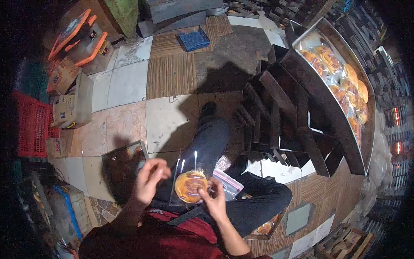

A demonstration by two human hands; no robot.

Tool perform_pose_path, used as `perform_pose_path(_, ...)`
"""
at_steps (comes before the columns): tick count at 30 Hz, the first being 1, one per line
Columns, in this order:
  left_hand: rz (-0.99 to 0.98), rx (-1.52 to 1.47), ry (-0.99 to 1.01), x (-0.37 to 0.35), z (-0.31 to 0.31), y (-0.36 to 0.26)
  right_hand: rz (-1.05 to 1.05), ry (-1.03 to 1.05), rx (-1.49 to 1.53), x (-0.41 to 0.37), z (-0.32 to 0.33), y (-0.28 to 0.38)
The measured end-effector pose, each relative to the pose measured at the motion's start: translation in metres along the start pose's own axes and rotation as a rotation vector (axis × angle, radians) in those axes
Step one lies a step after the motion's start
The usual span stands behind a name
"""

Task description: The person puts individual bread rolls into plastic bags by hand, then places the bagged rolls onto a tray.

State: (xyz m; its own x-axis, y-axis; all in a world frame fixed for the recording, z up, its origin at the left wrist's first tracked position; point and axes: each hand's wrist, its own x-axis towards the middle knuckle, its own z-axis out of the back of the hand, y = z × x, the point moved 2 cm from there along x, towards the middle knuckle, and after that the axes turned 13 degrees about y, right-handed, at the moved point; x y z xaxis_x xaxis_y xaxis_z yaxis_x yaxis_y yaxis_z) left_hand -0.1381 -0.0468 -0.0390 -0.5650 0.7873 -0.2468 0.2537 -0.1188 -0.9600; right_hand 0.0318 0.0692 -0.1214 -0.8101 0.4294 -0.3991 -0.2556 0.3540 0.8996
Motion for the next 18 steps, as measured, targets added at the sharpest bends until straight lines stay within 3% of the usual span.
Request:
perform_pose_path(1,0.027,0.160,-0.164,0.007,0.005,0.030,-0.004,-0.059,0.102,0.003,0.003,-0.002)
perform_pose_path(3,0.056,0.332,-0.067,0.019,-0.004,0.054,-0.084,-0.174,0.020,0.019,0.007,0.010)
perform_pose_path(5,0.401,0.310,0.140,0.035,-0.016,0.048,-0.125,-0.173,-0.054,0.036,0.009,0.022)
perform_pose_path(6,0.323,0.202,0.019,0.039,-0.024,0.047,-0.046,-0.158,-0.124,0.041,0.009,0.031)
perform_pose_path(7,0.301,0.208,0.025,0.041,-0.027,0.040,0.047,-0.140,-0.194,0.047,0.010,0.041)
perform_pose_path(9,-0.242,0.241,0.006,0.027,-0.033,0.009,0.204,-0.148,-0.475,0.019,0.010,0.087)
perform_pose_path(11,-0.495,0.418,0.033,0.018,-0.036,-0.017,0.623,-0.232,-0.725,-0.010,0.000,0.121)
perform_pose_path(13,-0.395,0.438,0.073,0.018,-0.039,-0.006,0.661,-0.284,-0.844,-0.020,0.001,0.104)
perform_pose_path(15,-0.346,0.463,0.092,0.015,-0.043,-0.002,0.486,-0.217,-0.850,-0.030,0.001,0.095)
perform_pose_path(16,-0.442,0.502,0.151,0.007,-0.044,-0.011,0.590,-0.187,-0.819,-0.039,0.003,0.097)
perform_pose_path(18,-0.437,0.403,0.310,-0.008,-0.050,-0.040,0.573,-0.120,-0.660,-0.060,-0.003,0.116)
